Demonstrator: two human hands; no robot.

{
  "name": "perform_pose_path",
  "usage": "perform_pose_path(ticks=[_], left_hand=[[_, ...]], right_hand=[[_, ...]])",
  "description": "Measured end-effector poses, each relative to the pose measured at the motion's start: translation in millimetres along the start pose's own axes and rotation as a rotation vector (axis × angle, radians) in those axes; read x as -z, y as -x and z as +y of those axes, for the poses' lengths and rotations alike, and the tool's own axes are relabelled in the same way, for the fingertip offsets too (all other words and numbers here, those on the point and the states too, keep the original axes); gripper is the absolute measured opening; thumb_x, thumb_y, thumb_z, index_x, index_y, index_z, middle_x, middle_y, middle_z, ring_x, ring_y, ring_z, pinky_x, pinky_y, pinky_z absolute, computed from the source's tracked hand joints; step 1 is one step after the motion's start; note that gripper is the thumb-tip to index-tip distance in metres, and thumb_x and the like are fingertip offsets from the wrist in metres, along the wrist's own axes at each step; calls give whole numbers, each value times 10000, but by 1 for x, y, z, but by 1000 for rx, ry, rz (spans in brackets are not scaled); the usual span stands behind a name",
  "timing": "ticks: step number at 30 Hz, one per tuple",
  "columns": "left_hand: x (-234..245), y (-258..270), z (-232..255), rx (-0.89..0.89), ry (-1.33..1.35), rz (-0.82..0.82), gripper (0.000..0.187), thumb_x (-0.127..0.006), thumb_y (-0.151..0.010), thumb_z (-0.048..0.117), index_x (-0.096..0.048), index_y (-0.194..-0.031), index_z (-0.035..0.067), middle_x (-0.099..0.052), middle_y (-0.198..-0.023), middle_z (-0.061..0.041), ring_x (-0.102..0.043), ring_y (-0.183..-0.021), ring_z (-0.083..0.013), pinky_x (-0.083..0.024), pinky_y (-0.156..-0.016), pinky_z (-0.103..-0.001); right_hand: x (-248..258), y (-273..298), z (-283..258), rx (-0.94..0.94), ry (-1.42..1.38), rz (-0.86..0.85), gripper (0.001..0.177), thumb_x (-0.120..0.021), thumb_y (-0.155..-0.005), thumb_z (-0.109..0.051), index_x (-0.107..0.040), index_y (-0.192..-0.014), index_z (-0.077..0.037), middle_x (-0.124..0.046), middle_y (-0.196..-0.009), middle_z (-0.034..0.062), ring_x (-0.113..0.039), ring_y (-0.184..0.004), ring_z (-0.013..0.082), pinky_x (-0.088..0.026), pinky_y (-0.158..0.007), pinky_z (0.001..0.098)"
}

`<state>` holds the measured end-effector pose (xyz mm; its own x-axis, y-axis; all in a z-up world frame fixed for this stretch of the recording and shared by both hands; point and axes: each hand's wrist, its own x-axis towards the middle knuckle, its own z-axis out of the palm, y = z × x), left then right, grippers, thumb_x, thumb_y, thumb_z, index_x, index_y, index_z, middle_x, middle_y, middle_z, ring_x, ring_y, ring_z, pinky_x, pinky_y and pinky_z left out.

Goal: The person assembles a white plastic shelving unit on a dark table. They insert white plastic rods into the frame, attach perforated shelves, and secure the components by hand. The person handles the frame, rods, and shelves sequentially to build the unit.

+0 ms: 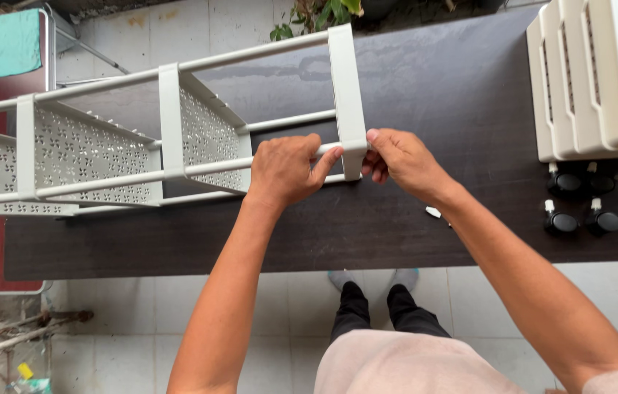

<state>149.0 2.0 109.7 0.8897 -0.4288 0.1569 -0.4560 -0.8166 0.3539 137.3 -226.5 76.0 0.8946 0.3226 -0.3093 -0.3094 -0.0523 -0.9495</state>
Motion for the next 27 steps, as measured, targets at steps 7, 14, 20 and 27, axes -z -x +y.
perform_pose_path(ticks=[7,14,20,27], left_hand=[[1,-3,2,34,-50,-52,551,-623,-973,518,-586,-625,92,-615,-547,-64,-599,-494,-284,-447,-484,-431],[0,4,15,-125,-79,50,328,-584,-1031,333,-677,-1119,31,-701,-948,-115,-656,-895,-293,-475,-787,-427],[-14,11,26,-114,-77,116,419,-516,-1082,249,-568,-1390,-30,-696,-1181,-142,-647,-1115,-280,-449,-931,-423],[-36,21,30,-67,-274,250,460,-462,-1104,278,-493,-1500,47,-608,-1387,-105,-520,-1338,-284,-358,-1120,-440]], right_hand=[[1,5,-1,125,345,68,416,-452,-1077,-349,-649,-907,-25,-716,-777,58,-630,-677,141,-533,-638,315],[7,8,9,471,482,118,280,-561,-1065,-261,-636,-1121,3,-718,-941,123,-690,-834,220,-551,-733,360],[4,14,18,457,284,156,329,-572,-1040,-281,-644,-1193,0,-722,-1061,138,-720,-956,221,-596,-812,339],[-1,9,14,30,34,207,508,-399,-1047,-480,-689,-1096,-66,-726,-947,69,-719,-837,150,-580,-706,295]])
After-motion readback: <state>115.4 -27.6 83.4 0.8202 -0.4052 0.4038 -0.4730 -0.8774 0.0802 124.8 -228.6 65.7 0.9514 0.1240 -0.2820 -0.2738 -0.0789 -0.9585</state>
